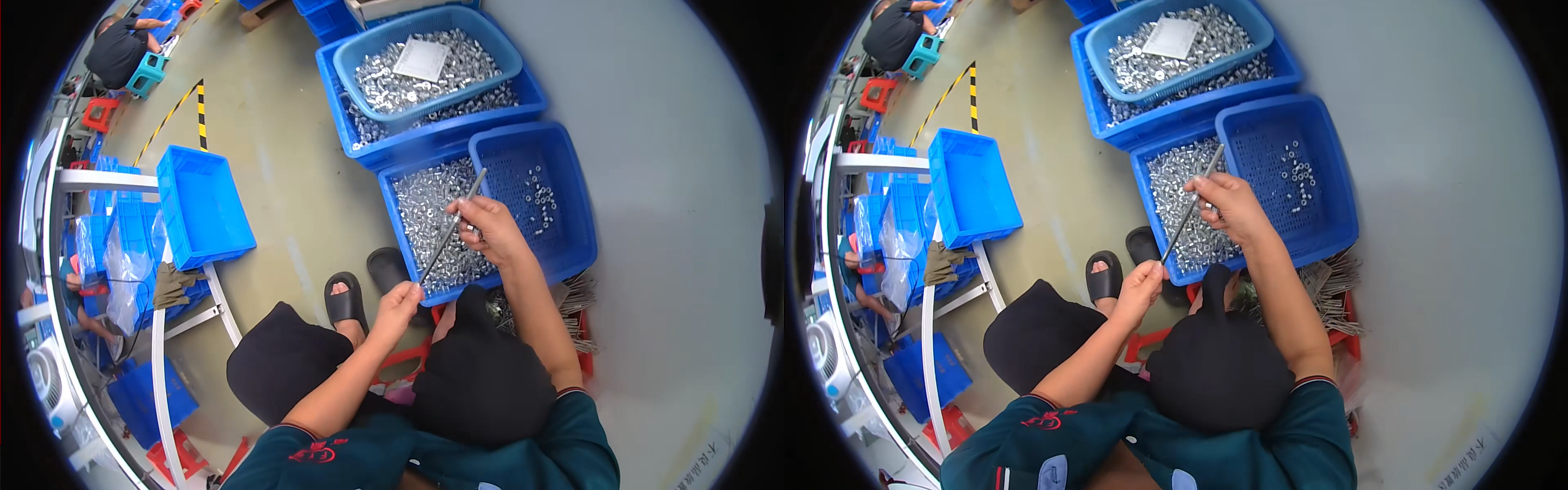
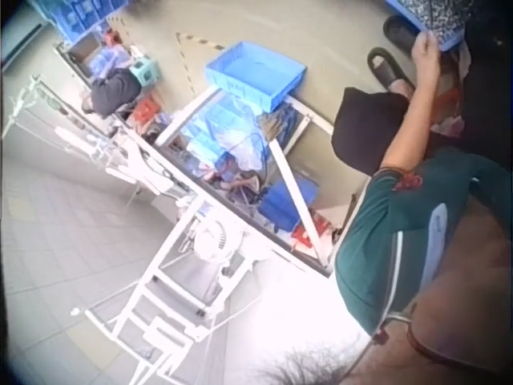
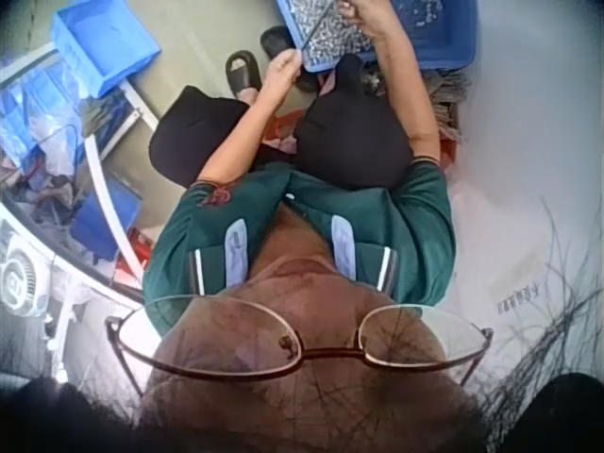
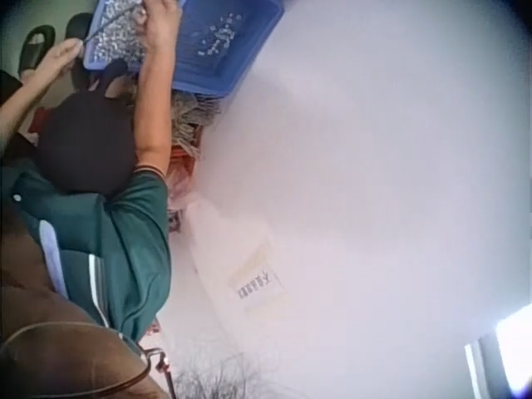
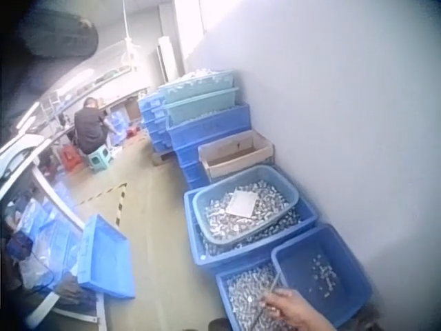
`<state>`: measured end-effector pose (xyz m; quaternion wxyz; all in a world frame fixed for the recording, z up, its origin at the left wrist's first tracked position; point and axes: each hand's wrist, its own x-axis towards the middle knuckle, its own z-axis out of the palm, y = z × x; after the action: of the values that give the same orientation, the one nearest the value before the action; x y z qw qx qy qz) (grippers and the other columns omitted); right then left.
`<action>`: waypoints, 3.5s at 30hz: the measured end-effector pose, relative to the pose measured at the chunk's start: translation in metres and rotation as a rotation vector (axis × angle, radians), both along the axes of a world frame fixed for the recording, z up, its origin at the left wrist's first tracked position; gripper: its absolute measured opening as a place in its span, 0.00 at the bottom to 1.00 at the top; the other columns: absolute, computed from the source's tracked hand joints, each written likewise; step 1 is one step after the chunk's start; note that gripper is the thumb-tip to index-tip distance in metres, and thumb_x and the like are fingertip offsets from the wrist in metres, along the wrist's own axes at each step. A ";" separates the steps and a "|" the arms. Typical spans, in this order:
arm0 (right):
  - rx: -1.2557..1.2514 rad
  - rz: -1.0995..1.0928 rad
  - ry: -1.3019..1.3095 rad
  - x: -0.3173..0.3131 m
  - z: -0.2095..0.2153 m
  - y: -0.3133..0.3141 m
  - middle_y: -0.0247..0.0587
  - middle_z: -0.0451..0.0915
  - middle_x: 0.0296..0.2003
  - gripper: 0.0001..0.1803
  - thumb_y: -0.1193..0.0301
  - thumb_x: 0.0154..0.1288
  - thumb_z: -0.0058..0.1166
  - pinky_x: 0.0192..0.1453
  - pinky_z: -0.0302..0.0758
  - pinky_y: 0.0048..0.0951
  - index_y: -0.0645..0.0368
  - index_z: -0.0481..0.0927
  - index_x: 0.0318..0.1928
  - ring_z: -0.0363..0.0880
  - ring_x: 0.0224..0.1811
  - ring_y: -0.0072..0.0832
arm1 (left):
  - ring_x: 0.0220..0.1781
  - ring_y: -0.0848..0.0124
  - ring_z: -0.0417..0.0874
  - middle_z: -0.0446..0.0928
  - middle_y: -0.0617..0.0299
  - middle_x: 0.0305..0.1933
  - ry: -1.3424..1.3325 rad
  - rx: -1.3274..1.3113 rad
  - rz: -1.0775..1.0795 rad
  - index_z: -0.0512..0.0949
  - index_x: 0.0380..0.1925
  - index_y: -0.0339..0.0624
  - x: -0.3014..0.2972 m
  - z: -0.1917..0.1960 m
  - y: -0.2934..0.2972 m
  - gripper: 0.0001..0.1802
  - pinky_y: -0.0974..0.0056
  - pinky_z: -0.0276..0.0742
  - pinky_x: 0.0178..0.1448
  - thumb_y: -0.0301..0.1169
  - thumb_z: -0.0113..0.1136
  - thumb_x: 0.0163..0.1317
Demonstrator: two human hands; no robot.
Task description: Threading small cylindrical metal parts onto a long metal rod.
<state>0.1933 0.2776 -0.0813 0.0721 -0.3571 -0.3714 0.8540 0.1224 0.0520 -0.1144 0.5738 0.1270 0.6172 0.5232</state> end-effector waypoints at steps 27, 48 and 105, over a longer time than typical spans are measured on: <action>-0.655 -0.201 0.403 0.004 -0.068 -0.008 0.36 0.69 0.28 0.12 0.65 0.68 0.44 0.13 0.55 0.13 0.61 0.71 0.44 0.61 0.18 0.16 | 0.22 0.83 0.57 0.60 0.74 0.19 0.284 -0.108 0.129 0.68 0.19 0.42 -0.020 -0.047 -0.060 0.16 0.75 0.52 0.26 0.35 0.50 0.66; -0.058 0.285 0.024 -0.017 -0.030 -0.021 0.30 0.70 0.21 0.13 0.71 0.61 0.54 0.14 0.50 0.13 0.65 0.77 0.44 0.60 0.15 0.12 | 0.21 0.79 0.56 0.57 0.69 0.15 0.609 -0.033 0.080 0.67 0.17 0.37 -0.043 -0.031 -0.048 0.19 0.71 0.55 0.27 0.35 0.54 0.63; -0.703 -0.167 0.362 -0.012 -0.056 -0.007 0.33 0.69 0.25 0.13 0.62 0.68 0.45 0.13 0.55 0.13 0.60 0.73 0.38 0.61 0.17 0.16 | 0.22 0.82 0.56 0.57 0.73 0.17 0.400 -0.086 0.177 0.65 0.16 0.39 -0.031 -0.036 -0.070 0.19 0.72 0.53 0.25 0.34 0.53 0.64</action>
<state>0.1813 0.2707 -0.1375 0.0789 -0.2326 -0.0077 0.9693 0.0912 -0.0181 -0.1503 0.3966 0.1492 0.7493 0.5090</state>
